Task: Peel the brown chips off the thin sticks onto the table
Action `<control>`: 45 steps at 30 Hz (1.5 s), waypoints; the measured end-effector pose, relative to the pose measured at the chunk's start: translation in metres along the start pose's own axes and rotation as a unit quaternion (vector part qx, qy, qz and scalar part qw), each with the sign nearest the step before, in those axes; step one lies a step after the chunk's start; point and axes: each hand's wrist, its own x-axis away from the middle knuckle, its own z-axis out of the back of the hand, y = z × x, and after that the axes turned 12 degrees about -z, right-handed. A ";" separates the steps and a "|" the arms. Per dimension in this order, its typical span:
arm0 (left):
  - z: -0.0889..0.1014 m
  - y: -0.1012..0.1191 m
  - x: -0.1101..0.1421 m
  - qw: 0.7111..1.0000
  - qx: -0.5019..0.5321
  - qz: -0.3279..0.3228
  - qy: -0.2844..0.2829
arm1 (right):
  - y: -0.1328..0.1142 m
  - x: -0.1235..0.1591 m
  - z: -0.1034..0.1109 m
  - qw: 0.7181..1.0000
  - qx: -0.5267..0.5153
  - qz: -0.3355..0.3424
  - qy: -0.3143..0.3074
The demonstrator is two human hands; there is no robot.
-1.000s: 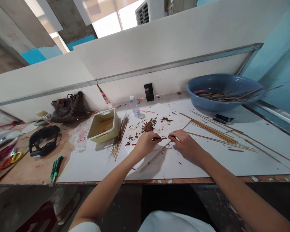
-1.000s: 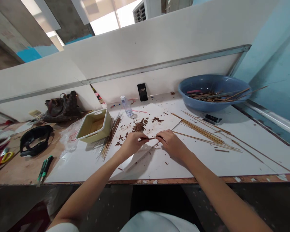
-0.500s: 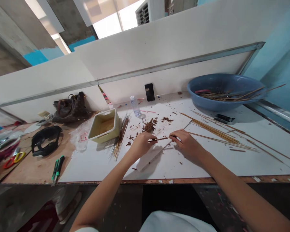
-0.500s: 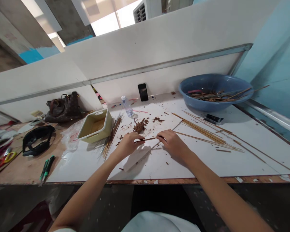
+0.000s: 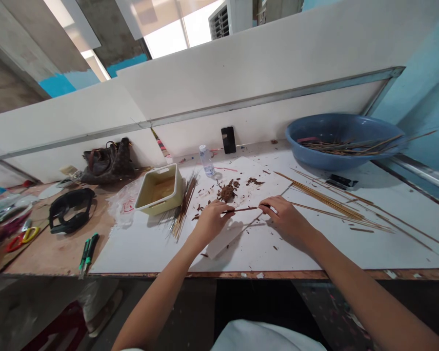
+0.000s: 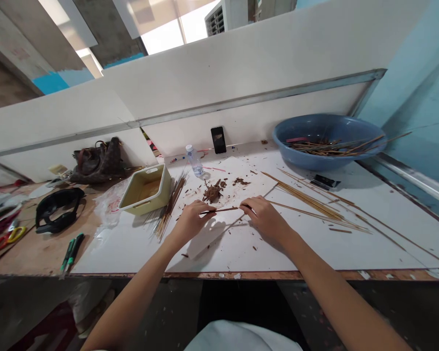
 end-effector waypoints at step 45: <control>0.029 -0.020 0.056 0.977 0.011 0.163 0.134 | 0.003 0.005 -0.002 0.999 -0.022 -0.025 -0.010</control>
